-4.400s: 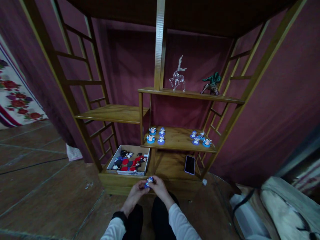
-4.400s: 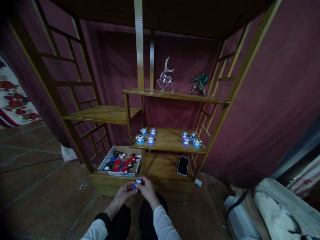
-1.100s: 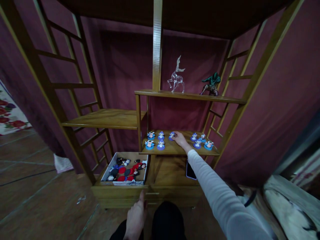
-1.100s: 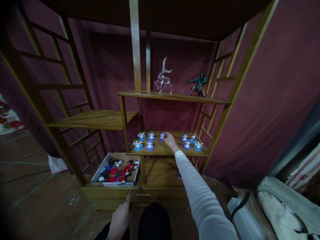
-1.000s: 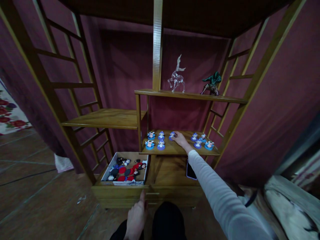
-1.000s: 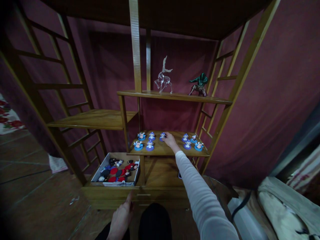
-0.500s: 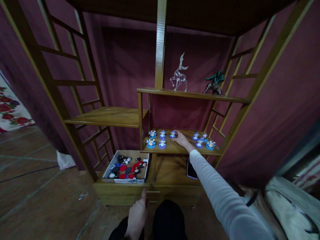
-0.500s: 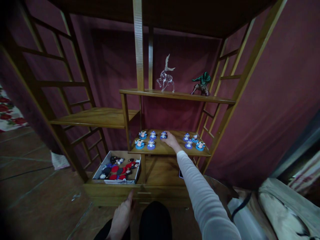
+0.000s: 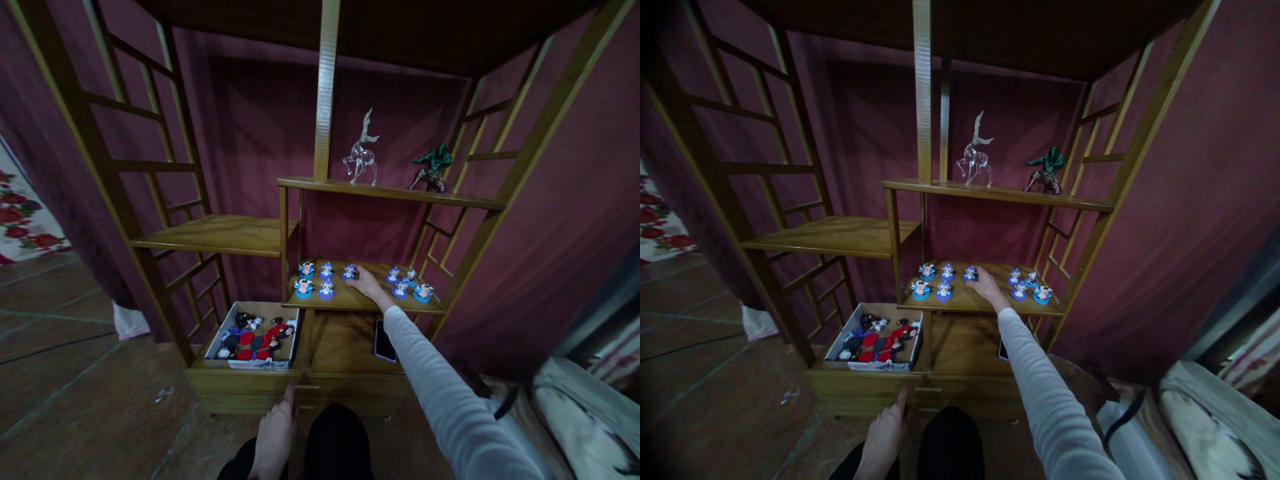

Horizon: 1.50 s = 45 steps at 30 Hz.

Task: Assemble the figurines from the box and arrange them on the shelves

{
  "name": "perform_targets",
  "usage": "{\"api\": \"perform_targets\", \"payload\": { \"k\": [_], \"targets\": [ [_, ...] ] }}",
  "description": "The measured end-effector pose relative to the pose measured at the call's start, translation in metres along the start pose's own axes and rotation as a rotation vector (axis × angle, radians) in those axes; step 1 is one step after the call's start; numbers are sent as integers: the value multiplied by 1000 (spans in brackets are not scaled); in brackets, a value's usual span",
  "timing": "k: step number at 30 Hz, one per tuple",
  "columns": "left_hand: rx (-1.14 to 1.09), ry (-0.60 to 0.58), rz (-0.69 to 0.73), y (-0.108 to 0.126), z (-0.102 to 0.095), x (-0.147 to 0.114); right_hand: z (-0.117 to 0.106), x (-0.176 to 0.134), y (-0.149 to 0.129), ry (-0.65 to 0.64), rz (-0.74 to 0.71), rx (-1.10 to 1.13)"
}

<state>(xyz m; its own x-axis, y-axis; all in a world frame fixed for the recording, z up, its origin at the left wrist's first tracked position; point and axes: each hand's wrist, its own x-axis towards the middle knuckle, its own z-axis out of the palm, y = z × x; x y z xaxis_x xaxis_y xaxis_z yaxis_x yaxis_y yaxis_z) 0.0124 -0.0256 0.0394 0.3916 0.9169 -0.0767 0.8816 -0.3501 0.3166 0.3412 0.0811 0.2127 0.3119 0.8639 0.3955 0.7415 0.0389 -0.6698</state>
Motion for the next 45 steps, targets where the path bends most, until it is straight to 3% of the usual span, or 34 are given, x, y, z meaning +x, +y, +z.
{"api": "perform_targets", "payload": {
  "k": [7,23,45],
  "targets": [
    [-15,-48,5,4,-7,-1,-2,1,3,-16,-1,50],
    [37,-51,38,-4,4,3,0,1,4,4,-6,13],
    [11,-39,29,-8,-30,-10,1,1,13,-30,-14,-10]
  ]
}}
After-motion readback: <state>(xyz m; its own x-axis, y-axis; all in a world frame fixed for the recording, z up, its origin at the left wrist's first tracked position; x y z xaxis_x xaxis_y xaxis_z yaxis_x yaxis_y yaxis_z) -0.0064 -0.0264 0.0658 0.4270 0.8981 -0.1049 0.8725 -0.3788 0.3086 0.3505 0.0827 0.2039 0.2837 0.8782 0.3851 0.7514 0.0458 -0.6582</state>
